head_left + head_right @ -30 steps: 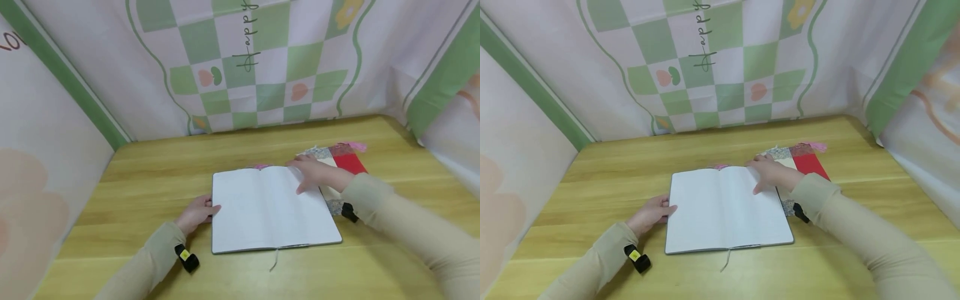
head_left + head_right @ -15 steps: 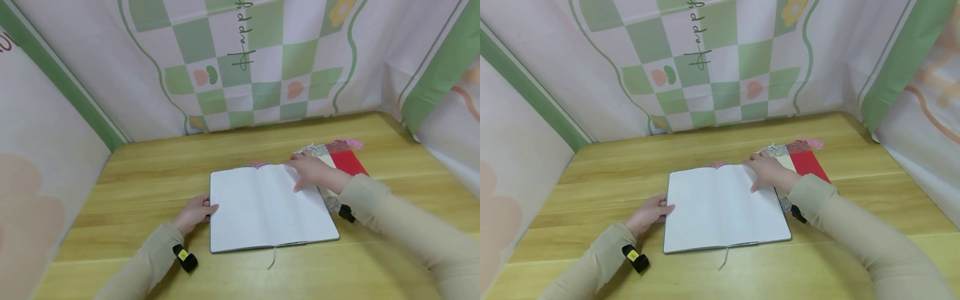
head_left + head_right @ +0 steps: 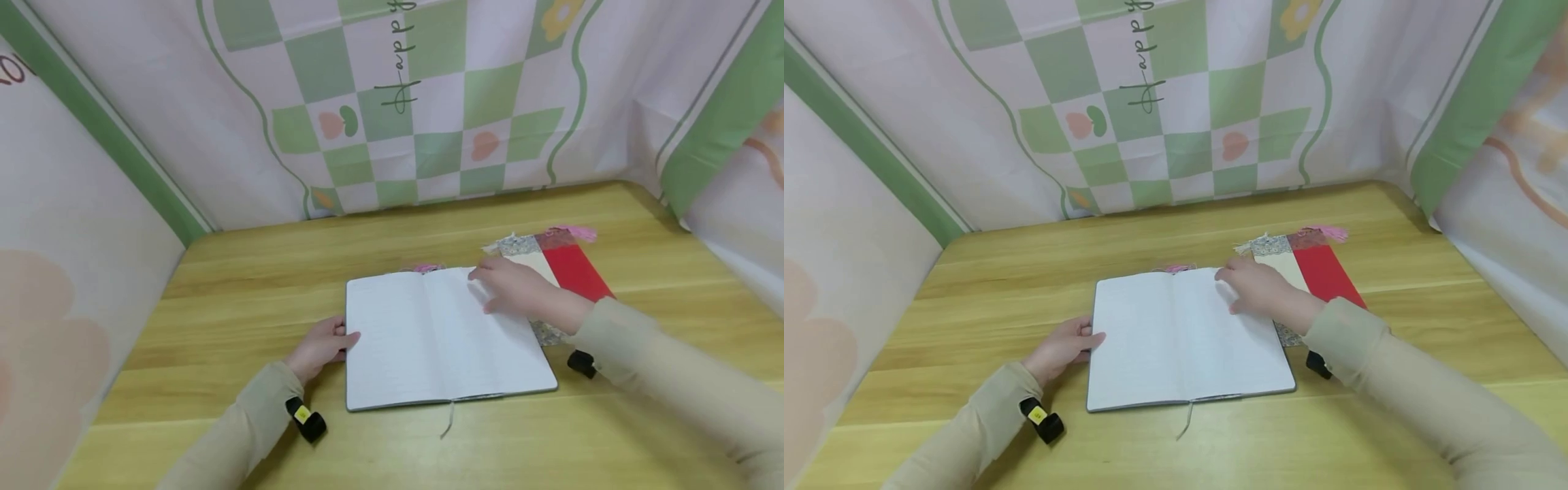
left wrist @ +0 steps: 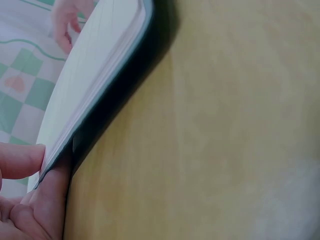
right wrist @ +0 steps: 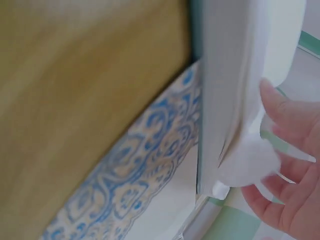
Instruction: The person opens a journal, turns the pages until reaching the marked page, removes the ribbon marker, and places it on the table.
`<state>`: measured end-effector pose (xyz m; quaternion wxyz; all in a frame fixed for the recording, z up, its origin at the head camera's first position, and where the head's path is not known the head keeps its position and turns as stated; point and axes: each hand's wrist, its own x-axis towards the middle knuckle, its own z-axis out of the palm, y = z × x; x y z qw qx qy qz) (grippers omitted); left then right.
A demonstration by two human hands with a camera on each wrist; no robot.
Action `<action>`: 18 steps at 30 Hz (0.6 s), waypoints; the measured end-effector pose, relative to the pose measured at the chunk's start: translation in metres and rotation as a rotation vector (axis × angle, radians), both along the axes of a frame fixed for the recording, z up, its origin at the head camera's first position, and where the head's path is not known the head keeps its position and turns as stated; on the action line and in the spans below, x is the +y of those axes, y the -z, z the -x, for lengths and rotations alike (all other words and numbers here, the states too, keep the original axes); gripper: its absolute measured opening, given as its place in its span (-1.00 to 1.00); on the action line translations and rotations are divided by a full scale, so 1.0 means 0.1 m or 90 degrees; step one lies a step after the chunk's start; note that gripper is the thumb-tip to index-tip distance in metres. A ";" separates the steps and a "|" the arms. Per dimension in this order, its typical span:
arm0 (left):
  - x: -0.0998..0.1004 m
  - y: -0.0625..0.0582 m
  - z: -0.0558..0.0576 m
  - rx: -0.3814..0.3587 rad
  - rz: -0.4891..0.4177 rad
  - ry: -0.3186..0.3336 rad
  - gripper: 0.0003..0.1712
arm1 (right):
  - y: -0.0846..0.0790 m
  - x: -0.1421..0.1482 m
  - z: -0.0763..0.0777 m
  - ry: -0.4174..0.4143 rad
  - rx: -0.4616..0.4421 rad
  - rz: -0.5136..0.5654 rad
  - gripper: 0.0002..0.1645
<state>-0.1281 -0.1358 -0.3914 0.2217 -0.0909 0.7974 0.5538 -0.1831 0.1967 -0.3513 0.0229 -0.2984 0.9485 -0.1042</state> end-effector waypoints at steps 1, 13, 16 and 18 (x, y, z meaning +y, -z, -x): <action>0.00 0.00 0.00 0.000 0.000 0.002 -0.54 | -0.01 0.00 -0.01 -0.003 -0.006 0.009 -0.28; 0.00 0.04 0.03 -0.002 0.007 -0.004 -0.56 | -0.10 0.20 -0.03 0.047 -0.088 0.140 -0.15; 0.00 0.03 0.03 -0.005 0.009 -0.005 -0.56 | -0.13 0.26 -0.05 0.068 -0.118 0.194 -0.12; -0.01 0.04 0.03 -0.007 0.009 -0.006 -0.56 | -0.15 0.30 -0.07 0.082 -0.153 0.232 -0.12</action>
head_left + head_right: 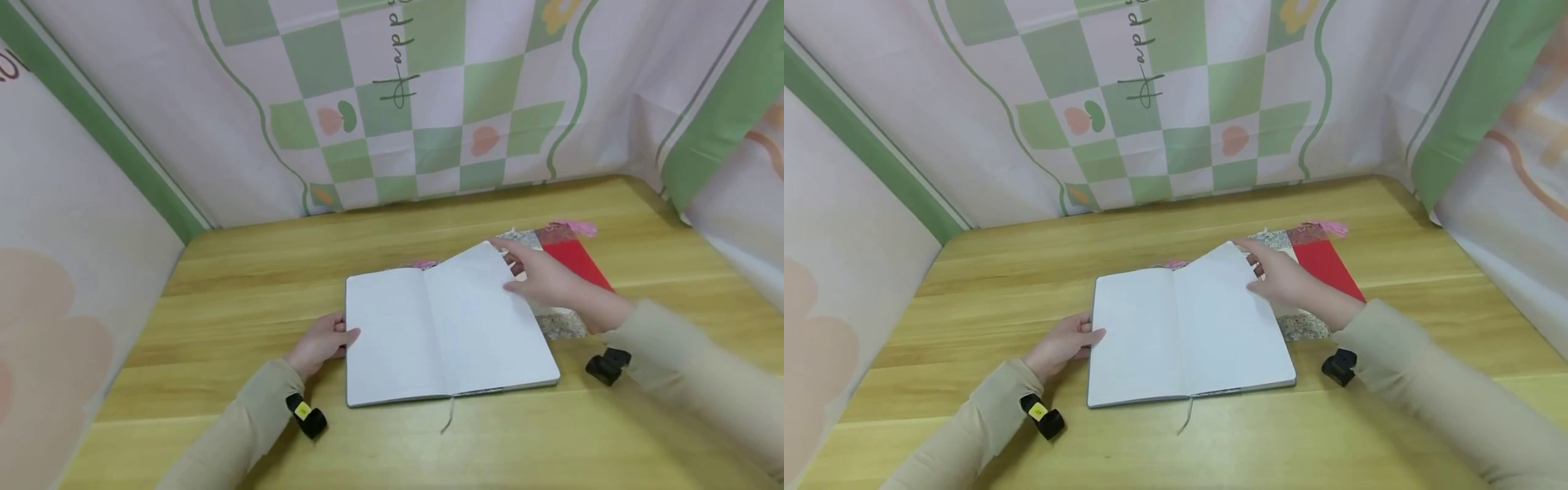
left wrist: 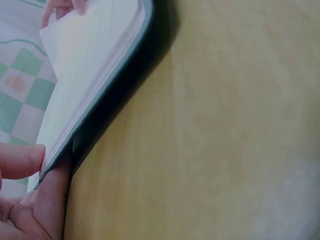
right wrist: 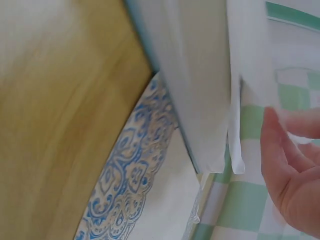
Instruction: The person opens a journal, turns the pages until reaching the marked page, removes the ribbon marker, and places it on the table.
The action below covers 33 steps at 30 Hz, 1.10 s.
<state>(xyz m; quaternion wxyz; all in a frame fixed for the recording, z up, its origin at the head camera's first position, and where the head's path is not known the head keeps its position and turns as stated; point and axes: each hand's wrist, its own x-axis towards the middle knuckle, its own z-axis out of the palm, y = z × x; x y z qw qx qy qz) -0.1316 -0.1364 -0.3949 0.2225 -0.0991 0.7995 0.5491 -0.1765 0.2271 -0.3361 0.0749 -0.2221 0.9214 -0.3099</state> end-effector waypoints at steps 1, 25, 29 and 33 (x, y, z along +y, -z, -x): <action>0.00 0.00 0.00 0.000 -0.001 0.001 -0.56 | -0.02 0.02 -0.01 0.008 -0.025 0.021 -0.13; -0.01 0.00 0.02 -0.004 0.003 0.006 -0.52 | -0.02 -0.46 -0.38 -0.228 -0.227 0.103 -0.34; -0.01 -0.01 0.01 -0.003 -0.001 0.008 -0.53 | 0.05 -0.63 -0.48 -0.247 -0.158 0.015 -0.40; -0.01 0.00 0.01 -0.001 -0.022 0.005 -0.57 | 0.09 -0.74 -0.57 -0.261 -0.140 -0.062 -0.37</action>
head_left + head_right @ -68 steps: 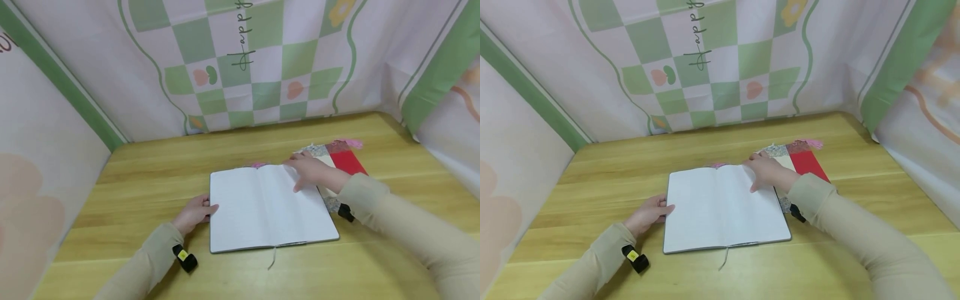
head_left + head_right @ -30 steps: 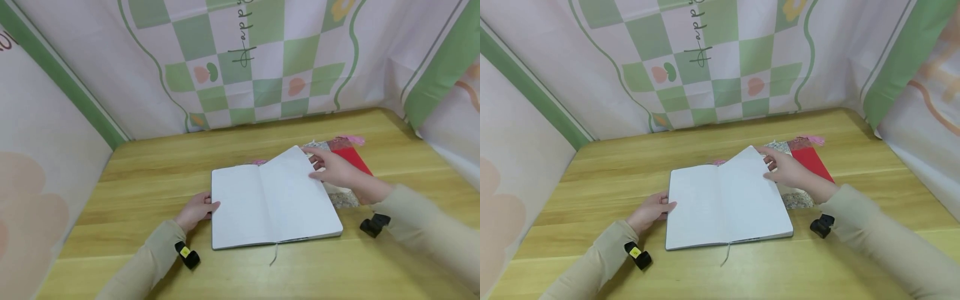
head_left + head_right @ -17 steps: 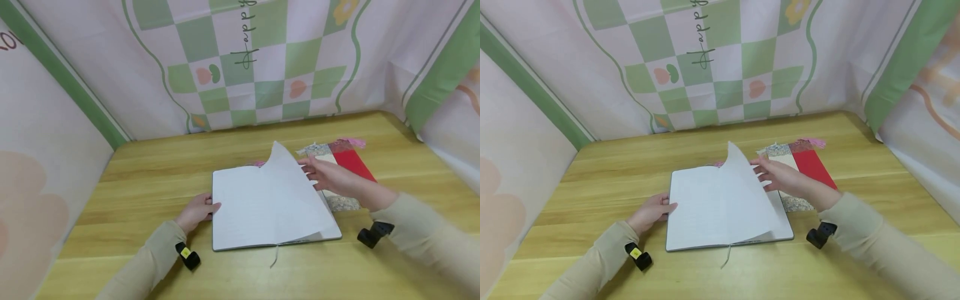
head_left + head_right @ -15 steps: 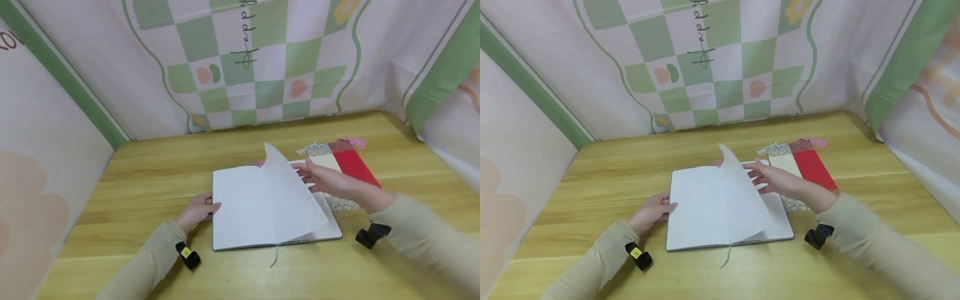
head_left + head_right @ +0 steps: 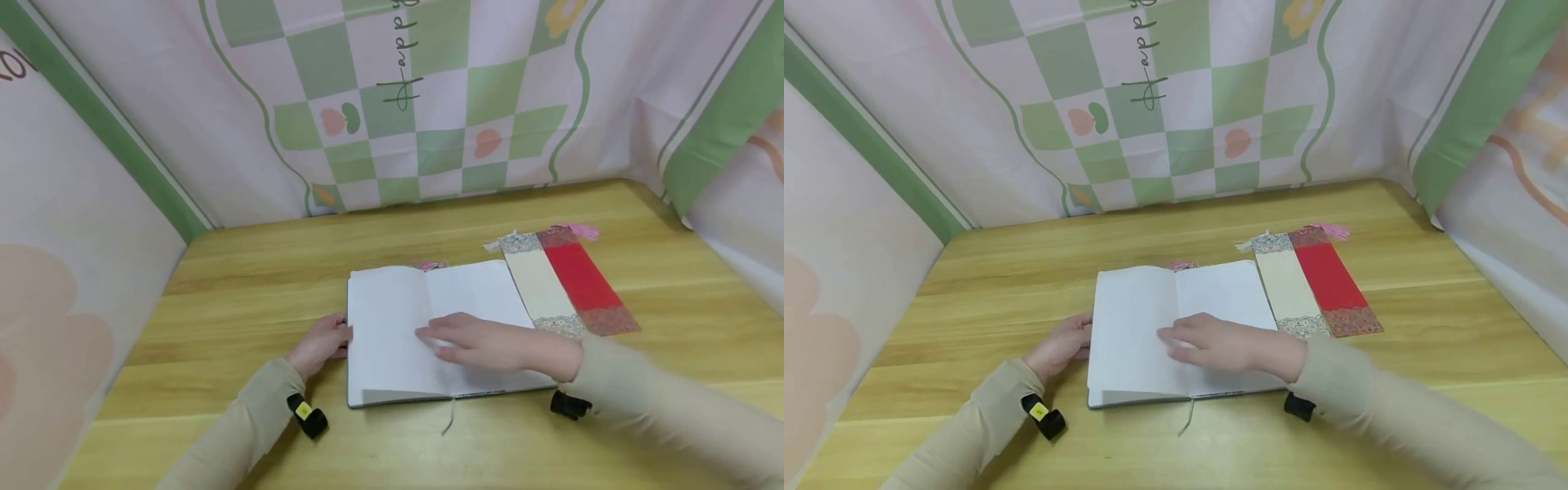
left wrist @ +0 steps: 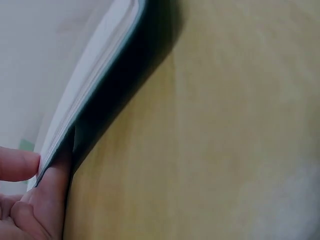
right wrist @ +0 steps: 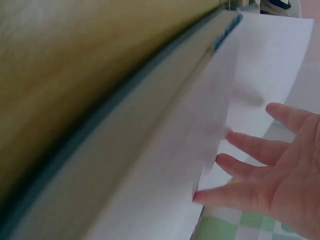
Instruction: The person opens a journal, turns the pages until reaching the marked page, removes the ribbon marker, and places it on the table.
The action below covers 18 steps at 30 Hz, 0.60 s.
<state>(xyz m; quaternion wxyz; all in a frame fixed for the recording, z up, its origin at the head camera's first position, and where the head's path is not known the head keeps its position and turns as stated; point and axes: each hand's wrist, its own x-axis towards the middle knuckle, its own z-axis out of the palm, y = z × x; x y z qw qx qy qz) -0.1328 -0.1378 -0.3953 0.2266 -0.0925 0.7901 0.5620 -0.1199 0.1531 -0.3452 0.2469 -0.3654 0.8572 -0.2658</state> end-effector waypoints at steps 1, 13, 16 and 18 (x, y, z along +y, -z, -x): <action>0.00 0.01 0.00 -0.002 -0.007 -0.006 -0.57 | 0.00 -0.02 -0.02 -0.002 0.003 -0.015 -0.36; 0.01 -0.02 -0.01 -0.011 -0.044 -0.028 -0.55 | 0.05 -0.10 -0.10 -0.017 0.075 -0.105 -0.34; 0.00 -0.01 -0.01 -0.005 -0.011 -0.007 -0.55 | 0.06 -0.12 -0.11 -0.020 0.089 -0.115 -0.34; 0.00 -0.01 -0.02 0.000 0.000 0.003 -0.53 | 0.06 -0.12 -0.10 -0.026 0.107 -0.121 -0.34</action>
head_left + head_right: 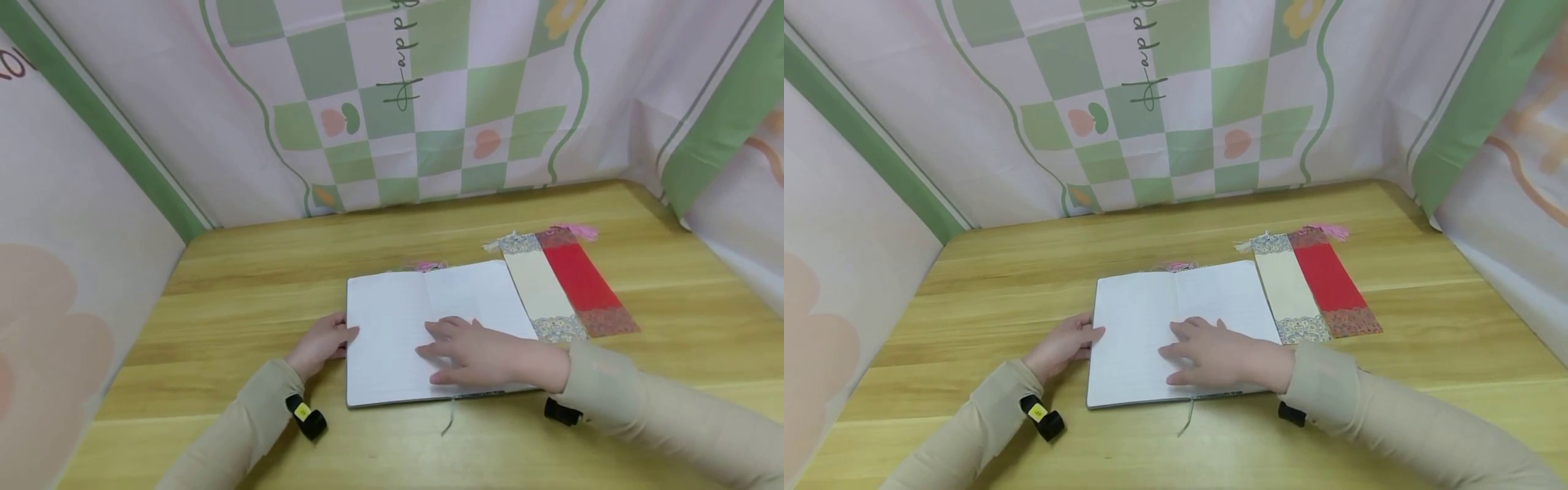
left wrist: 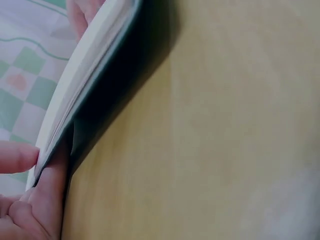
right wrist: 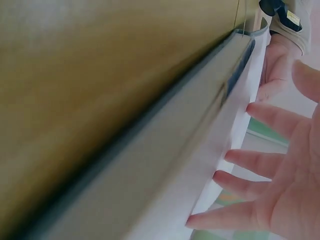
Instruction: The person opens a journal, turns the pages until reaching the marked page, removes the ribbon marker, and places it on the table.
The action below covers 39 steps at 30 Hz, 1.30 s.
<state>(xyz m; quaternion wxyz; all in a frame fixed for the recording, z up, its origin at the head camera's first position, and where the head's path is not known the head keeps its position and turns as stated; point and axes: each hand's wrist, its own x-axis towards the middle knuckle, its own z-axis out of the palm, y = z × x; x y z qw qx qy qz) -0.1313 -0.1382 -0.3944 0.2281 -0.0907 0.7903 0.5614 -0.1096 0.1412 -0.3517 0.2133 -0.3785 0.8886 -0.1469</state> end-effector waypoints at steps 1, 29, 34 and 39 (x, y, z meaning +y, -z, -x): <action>0.00 0.00 0.00 0.002 -0.001 0.003 -0.53 | 0.00 0.00 0.01 -0.003 0.010 -0.004 -0.33; 0.02 -0.04 -0.03 0.005 -0.002 0.004 -0.47 | 0.00 0.54 0.90 0.164 0.117 -0.101 0.04; 0.02 -0.03 -0.02 0.003 0.002 0.002 -0.48 | 0.01 0.54 0.97 0.197 0.098 -0.104 0.10; 0.02 -0.03 -0.01 0.003 0.006 -0.001 -0.51 | -0.01 0.53 1.01 0.220 0.077 -0.112 0.13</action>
